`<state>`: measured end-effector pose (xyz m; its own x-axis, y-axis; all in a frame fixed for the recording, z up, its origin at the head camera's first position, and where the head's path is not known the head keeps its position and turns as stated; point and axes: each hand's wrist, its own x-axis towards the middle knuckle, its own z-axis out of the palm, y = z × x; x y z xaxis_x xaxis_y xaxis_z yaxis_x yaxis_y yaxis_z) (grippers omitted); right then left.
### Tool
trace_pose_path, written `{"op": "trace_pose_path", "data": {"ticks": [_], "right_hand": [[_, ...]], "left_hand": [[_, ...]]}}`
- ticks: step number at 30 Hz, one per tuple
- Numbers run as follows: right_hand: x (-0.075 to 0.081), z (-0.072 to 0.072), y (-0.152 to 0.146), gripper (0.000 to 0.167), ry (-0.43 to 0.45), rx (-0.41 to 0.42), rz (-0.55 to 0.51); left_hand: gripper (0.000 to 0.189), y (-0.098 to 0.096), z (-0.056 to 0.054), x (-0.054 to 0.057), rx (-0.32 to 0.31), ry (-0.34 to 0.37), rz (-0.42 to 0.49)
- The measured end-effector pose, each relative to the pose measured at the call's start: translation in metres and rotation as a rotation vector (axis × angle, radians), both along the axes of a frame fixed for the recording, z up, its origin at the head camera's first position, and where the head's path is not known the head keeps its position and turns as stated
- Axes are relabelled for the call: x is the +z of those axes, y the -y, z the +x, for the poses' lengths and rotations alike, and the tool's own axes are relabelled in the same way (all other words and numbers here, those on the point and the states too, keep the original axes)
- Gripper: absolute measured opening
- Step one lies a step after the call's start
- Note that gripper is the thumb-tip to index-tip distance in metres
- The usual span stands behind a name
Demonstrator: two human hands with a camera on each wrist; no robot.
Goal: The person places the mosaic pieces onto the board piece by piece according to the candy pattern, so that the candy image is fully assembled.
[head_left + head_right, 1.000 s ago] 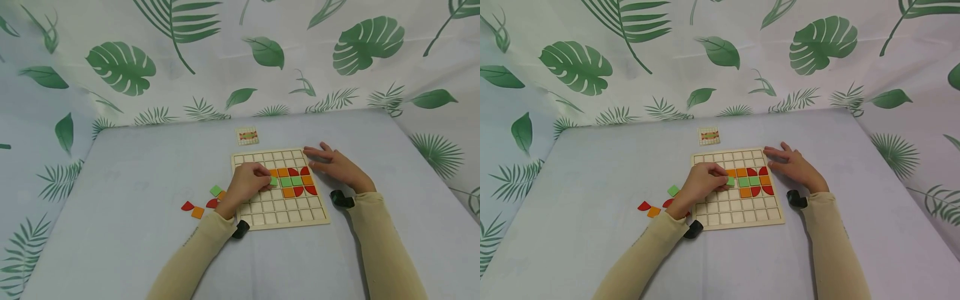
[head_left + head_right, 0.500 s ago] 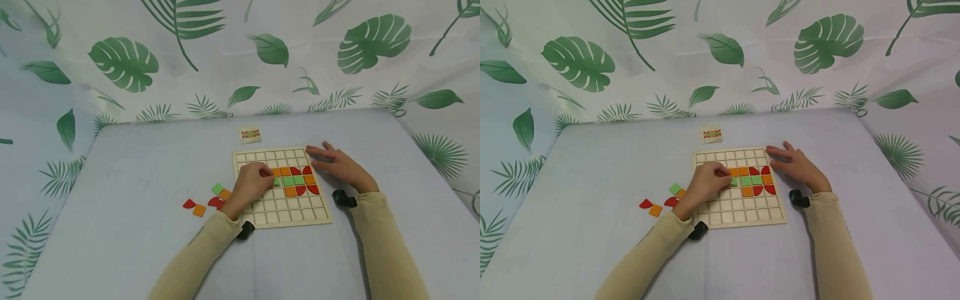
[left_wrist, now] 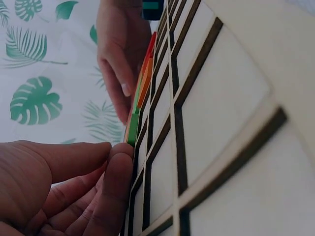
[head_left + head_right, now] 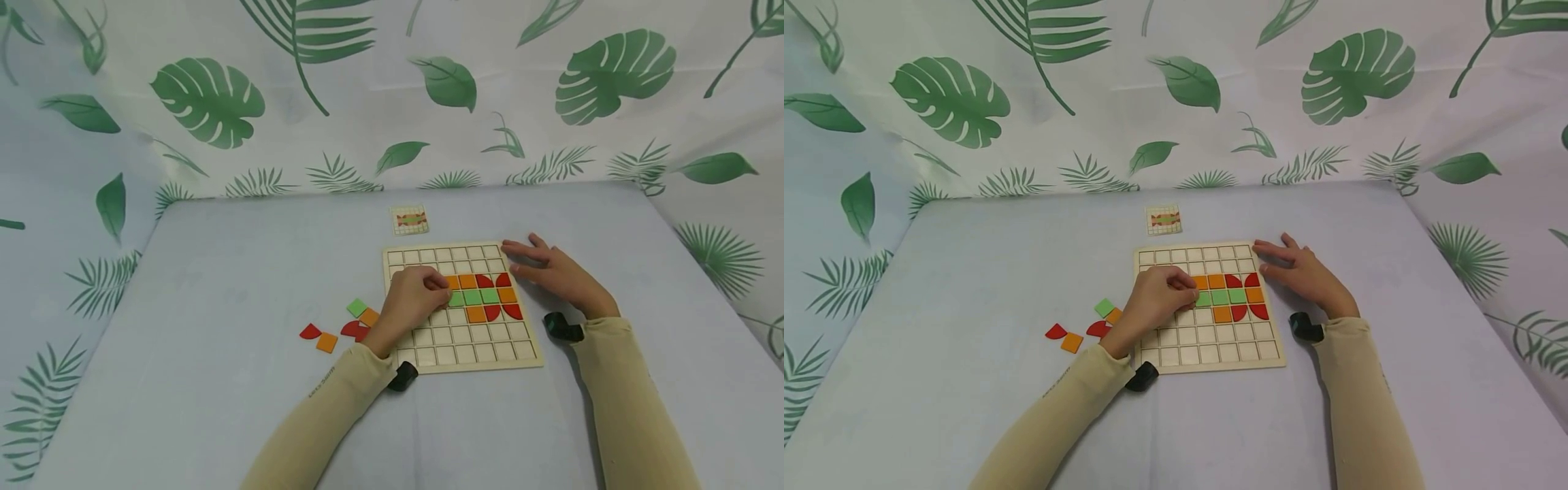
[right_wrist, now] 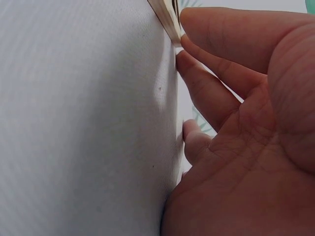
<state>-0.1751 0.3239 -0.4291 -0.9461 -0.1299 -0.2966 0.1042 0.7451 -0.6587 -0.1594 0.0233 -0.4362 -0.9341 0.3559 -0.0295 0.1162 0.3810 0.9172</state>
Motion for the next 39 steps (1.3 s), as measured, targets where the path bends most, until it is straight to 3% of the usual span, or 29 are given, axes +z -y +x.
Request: {"op": "trace_pose_path", "data": {"ticks": [3, 6, 11, 16, 19, 32, 39], "right_hand": [[0.000, 0.001, 0.001, 0.063, 0.001, -0.004, -0.007], [-0.001, 0.002, 0.001, 0.062, 0.004, -0.010, -0.015], [-0.001, 0.003, 0.002, 0.061, 0.004, -0.012, -0.017], [0.001, 0.002, 0.003, 0.061, 0.004, -0.011, -0.009], [0.001, 0.000, 0.004, 0.060, -0.001, -0.006, -0.004], [0.001, -0.003, 0.003, 0.061, 0.005, -0.001, -0.006], [0.000, -0.002, -0.001, 0.061, 0.002, -0.004, -0.004]], "left_hand": [[0.004, 0.001, 0.001, 0.000, -0.008, 0.022, 0.016], [0.006, 0.002, 0.002, 0.002, -0.009, 0.091, 0.065], [0.015, 0.004, 0.001, 0.007, -0.011, 0.257, 0.176], [0.024, 0.003, 0.001, 0.013, -0.081, 0.451, 0.293], [0.029, 0.003, 0.002, 0.014, -0.110, 0.516, 0.323], [0.031, 0.008, -0.003, 0.013, -0.125, 0.499, 0.370], [0.036, 0.025, -0.013, 0.023, -0.117, 0.459, 0.365]]}}
